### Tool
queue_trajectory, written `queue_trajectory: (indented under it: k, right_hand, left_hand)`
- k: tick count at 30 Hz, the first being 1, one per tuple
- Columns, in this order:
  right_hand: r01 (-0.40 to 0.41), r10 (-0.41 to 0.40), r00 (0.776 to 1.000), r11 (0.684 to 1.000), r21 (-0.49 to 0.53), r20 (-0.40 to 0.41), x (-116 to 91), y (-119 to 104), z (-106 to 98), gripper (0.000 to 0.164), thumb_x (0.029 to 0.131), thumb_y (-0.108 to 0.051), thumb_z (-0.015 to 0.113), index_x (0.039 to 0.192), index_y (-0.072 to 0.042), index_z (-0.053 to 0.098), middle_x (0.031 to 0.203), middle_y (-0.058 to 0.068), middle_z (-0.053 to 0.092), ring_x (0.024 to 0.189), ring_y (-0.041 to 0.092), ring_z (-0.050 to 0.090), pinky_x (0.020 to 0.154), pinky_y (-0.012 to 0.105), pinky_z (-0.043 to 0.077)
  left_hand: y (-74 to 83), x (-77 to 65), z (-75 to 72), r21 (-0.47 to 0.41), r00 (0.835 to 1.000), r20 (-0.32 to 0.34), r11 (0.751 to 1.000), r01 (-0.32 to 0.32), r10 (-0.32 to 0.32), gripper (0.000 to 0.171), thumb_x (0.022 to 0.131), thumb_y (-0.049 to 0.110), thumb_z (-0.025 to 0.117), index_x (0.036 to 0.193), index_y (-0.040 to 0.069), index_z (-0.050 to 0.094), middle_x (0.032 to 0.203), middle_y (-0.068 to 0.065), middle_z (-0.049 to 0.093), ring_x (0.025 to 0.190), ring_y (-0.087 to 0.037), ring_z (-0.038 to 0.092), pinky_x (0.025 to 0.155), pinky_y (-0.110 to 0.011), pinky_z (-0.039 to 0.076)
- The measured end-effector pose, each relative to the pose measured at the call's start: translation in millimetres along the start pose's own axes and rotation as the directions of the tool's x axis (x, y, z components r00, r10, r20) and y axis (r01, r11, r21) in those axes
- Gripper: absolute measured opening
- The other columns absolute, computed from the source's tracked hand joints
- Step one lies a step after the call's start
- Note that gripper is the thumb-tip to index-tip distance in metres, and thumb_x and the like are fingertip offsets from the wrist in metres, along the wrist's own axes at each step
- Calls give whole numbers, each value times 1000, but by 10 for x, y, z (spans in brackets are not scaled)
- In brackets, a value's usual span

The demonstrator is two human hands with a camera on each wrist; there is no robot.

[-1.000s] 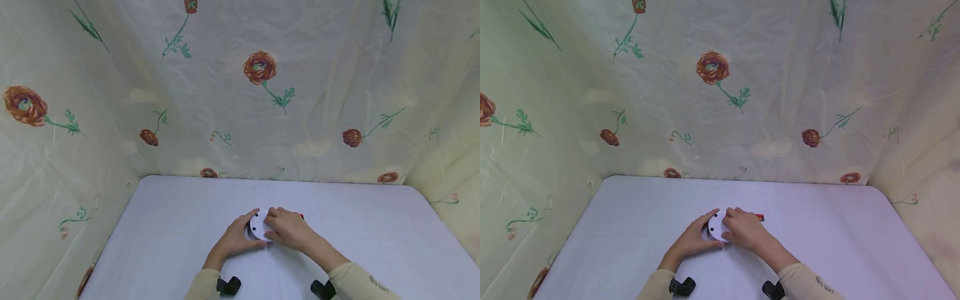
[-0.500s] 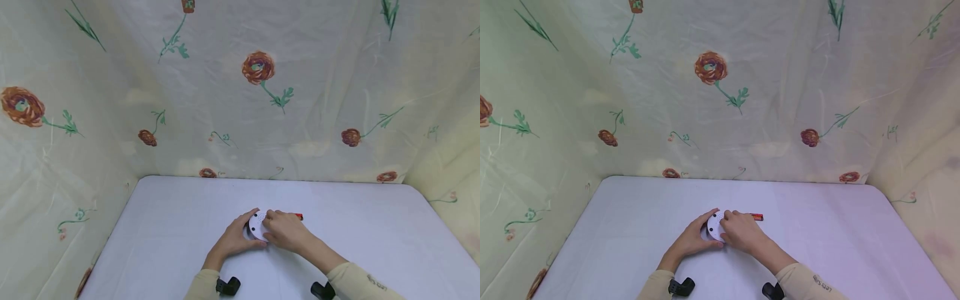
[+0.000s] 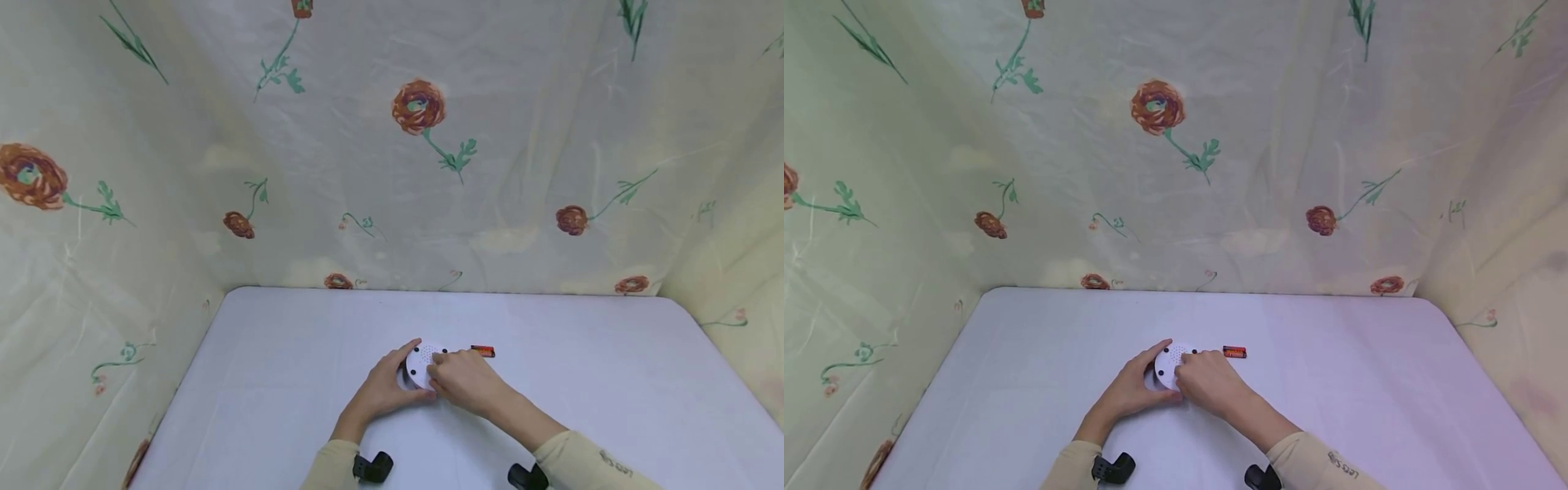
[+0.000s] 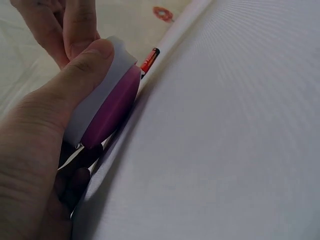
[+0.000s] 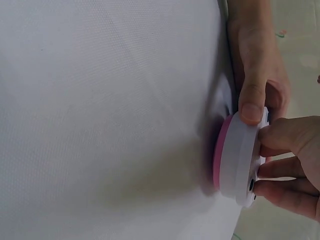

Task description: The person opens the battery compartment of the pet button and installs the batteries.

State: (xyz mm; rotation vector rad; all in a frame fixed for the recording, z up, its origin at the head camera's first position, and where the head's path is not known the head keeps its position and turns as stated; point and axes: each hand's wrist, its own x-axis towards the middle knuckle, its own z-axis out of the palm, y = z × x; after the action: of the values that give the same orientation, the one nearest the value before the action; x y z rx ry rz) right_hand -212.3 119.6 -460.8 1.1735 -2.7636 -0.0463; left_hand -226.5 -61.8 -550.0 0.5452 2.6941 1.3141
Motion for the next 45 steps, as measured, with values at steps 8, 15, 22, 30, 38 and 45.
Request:
queue_trajectory:
  k: [8, 15, 22, 30, 38, 45]
  right_hand:
    - [85, -85, 996, 995, -57, -11, -7, -3, 13, 10, 81, -20, 72, 83, -11, 73, 90, 4, 72, 56, 11, 57, 48, 23, 46]
    - [125, -128, 992, 987, -103, -17, -18, 4, 30, 25, 82, -32, 72, 89, -9, 74, 95, 6, 72, 60, 11, 62, 51, 24, 50]
    - [154, -158, 987, 978, -143, -22, -17, 11, 32, 30, 81, -37, 71, 90, -9, 75, 97, 5, 73, 65, 14, 66, 52, 26, 51]
    - [156, -160, 987, 980, -124, -19, -13, 30, 30, 31, 80, -38, 72, 91, -9, 75, 98, 5, 73, 65, 13, 65, 52, 23, 51]
    - [128, -130, 991, 988, -87, -18, -20, 33, 27, 25, 82, -34, 72, 90, -10, 74, 101, 5, 73, 64, 10, 63, 51, 22, 49]
    - [51, -49, 998, 995, 85, -30, -61, 107, 5, 15, 85, -22, 69, 95, -12, 74, 108, 4, 72, 88, 21, 70, 68, 34, 57]
  left_hand:
    - [-4, 8, 4, -14, 1000, -14, 1000, -13, 13, 92, 68, 58, 76, 146, 31, 35, 137, 0, 53, 123, -20, 50, 100, -45, 43]
    - [8, -4, 6, -10, 999, -19, 1000, -26, 26, 89, 70, 51, 78, 145, 29, 36, 137, -2, 53, 123, -21, 50, 100, -45, 43]
    - [2, -3, 14, -1, 999, -29, 999, -38, 38, 89, 70, 51, 78, 145, 28, 37, 134, -3, 54, 121, -20, 52, 98, -43, 44]
    - [9, 6, 8, -2, 998, -36, 999, -52, 52, 88, 70, 51, 78, 145, 26, 37, 137, -4, 53, 124, -22, 51, 101, -45, 43]
    - [17, 0, 4, 7, 999, -32, 1000, -27, 27, 89, 70, 55, 76, 145, 29, 36, 136, -3, 54, 122, -21, 51, 100, -44, 43]
    - [22, 11, 6, 20, 1000, -28, 1000, -10, 11, 91, 69, 59, 75, 146, 30, 35, 134, -2, 55, 120, -18, 52, 99, -42, 44]
